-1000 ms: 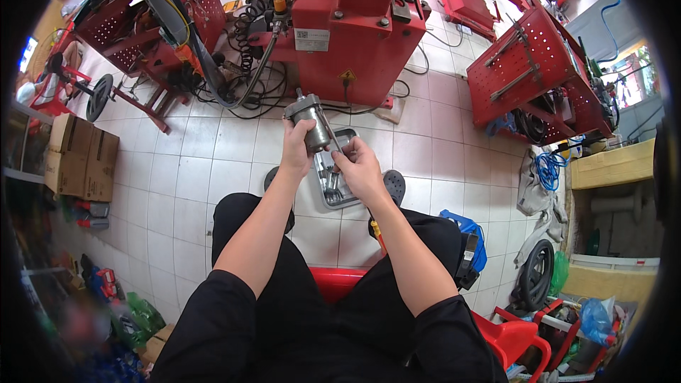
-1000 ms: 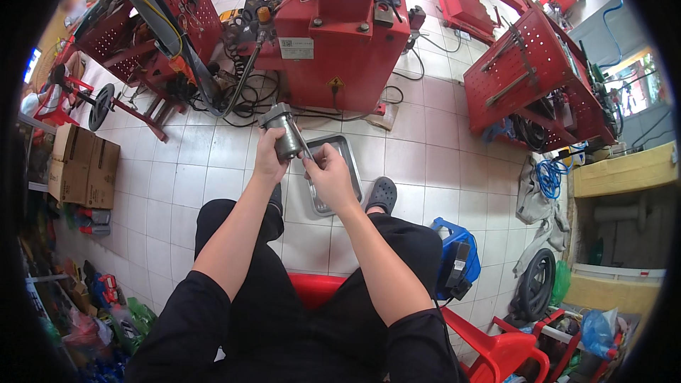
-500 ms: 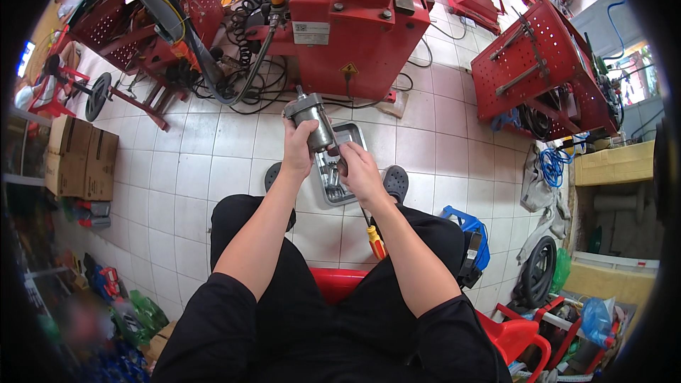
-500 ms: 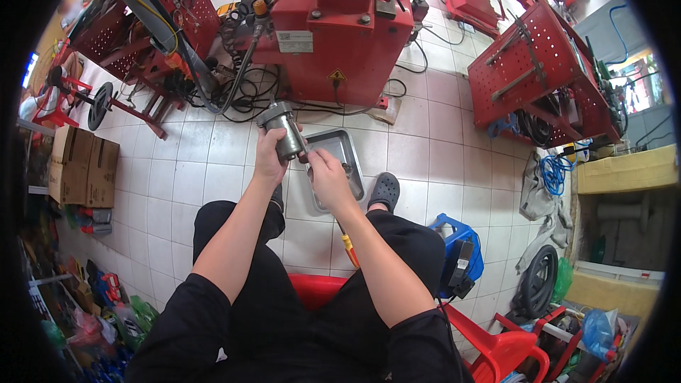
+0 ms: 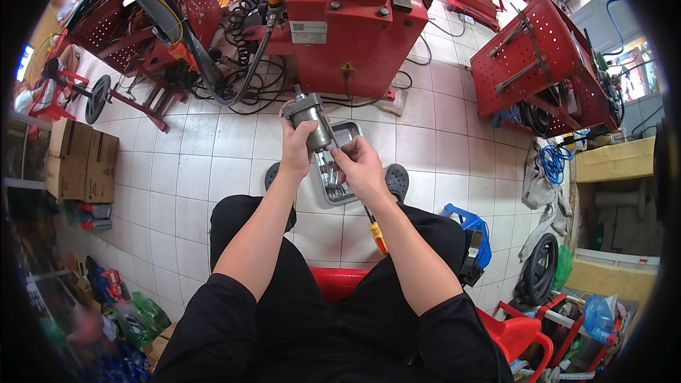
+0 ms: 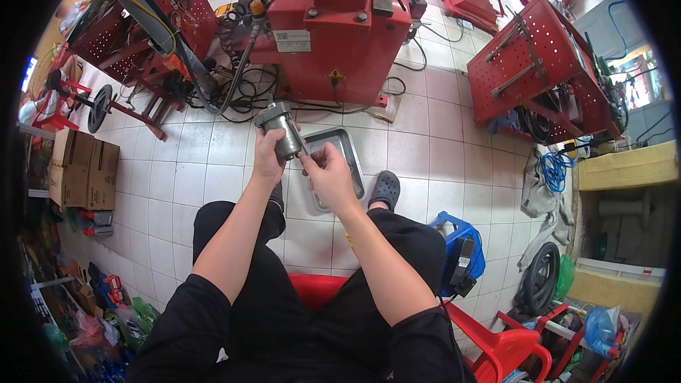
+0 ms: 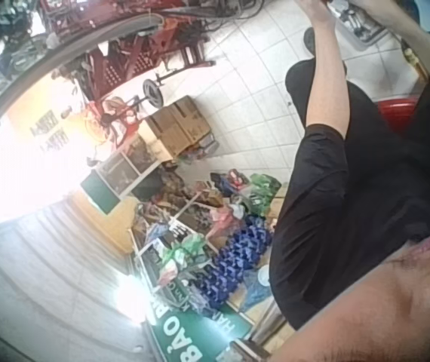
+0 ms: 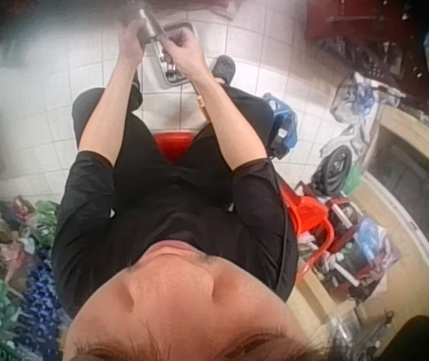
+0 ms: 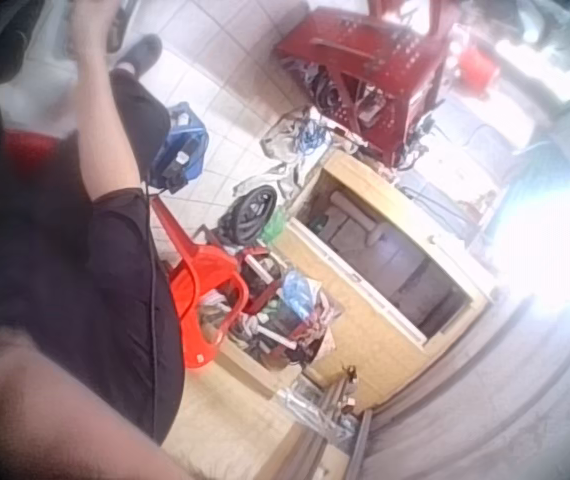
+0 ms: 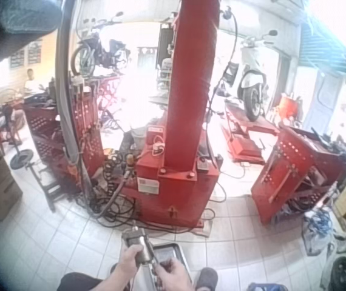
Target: The person disassembles a cylindrical motor component using a screwdriver, separating the housing and removing internal parts. They place the disassembled pieces into a metal tray and then reassemble the motor, securing the housing with screws.
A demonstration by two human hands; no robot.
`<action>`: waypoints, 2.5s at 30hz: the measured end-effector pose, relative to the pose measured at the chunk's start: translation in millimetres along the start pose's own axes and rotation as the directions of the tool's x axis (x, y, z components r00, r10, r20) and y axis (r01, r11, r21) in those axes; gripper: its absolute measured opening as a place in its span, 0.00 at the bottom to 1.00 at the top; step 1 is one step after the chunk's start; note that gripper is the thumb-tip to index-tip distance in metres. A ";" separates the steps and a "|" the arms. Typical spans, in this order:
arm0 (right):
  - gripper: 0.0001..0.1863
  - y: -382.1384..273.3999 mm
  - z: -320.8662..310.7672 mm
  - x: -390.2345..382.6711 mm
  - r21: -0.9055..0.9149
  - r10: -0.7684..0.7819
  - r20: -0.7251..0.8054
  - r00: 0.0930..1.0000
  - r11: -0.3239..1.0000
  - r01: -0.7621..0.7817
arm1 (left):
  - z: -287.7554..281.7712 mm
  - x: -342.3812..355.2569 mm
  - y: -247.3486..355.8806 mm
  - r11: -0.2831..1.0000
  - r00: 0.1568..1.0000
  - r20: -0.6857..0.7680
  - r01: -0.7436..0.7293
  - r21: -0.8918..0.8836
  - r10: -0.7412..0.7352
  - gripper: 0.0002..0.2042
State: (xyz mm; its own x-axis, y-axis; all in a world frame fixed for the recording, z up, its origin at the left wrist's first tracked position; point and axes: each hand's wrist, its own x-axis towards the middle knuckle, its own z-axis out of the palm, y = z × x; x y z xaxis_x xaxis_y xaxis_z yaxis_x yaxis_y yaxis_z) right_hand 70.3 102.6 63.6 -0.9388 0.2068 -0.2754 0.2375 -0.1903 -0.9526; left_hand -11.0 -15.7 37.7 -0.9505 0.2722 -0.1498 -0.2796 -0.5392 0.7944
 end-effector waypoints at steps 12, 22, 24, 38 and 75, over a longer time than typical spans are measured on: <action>0.10 -1.1 3.8 -3.9 0.193 0.135 0.016 0.991 0.972 -0.135 | 8.7 -4.5 4.9 0.998 0.998 0.059 0.023 -0.054 -0.020 0.28; 0.13 -14.1 -5.7 4.2 -0.049 -0.099 -0.226 0.969 0.995 0.090 | 9.8 -8.0 -1.6 0.995 0.988 0.131 0.066 0.079 -0.076 0.29; 0.12 -10.6 -8.0 6.4 -0.033 -0.107 -0.215 0.971 0.994 0.102 | 16.5 -12.2 -12.1 0.993 0.993 0.118 0.009 0.115 -0.023 0.30; 0.08 -12.8 -10.3 7.4 -0.022 -0.058 -0.288 0.956 0.998 0.054 | 12.7 -17.9 -30.6 0.933 0.989 0.143 -0.081 0.350 0.032 0.32; 0.08 -23.2 -7.6 2.0 -0.063 -0.022 -0.309 0.951 0.998 0.003 | 15.4 -19.7 -31.7 0.924 0.987 0.149 -0.116 0.366 0.065 0.31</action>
State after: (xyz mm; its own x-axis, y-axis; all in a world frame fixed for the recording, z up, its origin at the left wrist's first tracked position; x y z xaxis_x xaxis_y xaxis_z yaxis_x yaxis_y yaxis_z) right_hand 64.8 114.7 84.2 -0.8209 0.4972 -0.2809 0.2501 -0.1292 -0.9596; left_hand 18.7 8.3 24.5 -0.9359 0.3522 -0.0084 -0.0983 -0.2382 0.9662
